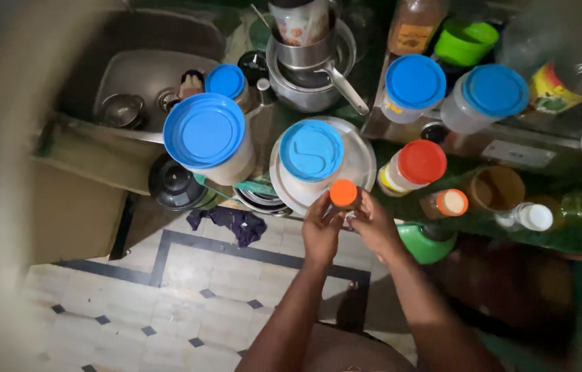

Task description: The person opens and closes various kitchen storage jars and spice containers, twisting lids on and off, and places the secured containers onto the wall shelves. They handle a large brown-lidded canister, a green-lidded jar, a blue-lidded container, small white bottles, and an orange-lidded jar one at a time.

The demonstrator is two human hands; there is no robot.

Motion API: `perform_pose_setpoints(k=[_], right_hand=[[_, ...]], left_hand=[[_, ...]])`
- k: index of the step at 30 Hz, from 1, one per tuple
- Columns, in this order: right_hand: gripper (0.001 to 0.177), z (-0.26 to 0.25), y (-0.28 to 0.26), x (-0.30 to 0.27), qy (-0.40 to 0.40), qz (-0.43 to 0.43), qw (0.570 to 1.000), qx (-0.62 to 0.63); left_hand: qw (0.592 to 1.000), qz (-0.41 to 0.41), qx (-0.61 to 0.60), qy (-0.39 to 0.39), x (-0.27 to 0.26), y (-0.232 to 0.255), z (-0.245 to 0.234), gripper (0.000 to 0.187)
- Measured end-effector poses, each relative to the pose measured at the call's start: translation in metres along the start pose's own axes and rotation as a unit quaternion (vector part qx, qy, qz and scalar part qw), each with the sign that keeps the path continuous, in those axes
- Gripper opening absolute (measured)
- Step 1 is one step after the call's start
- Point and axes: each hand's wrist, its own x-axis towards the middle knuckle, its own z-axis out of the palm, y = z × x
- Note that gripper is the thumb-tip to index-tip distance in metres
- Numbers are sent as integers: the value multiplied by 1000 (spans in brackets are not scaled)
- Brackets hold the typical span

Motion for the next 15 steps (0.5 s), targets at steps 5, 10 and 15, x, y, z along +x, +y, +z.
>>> perform_pose_setpoints(k=[5, 10, 15], right_hand=[[73, 0, 2, 0, 23, 48, 998, 26], [66, -10, -16, -13, 44, -26, 999, 10], [53, -32, -72, -38, 92, -89, 992, 17]], left_hand=[[997, 30, 61, 23, -7, 17, 4, 50], [956, 147, 242, 79, -30, 52, 28, 18], [988, 119, 39, -88, -18, 93, 77, 15]])
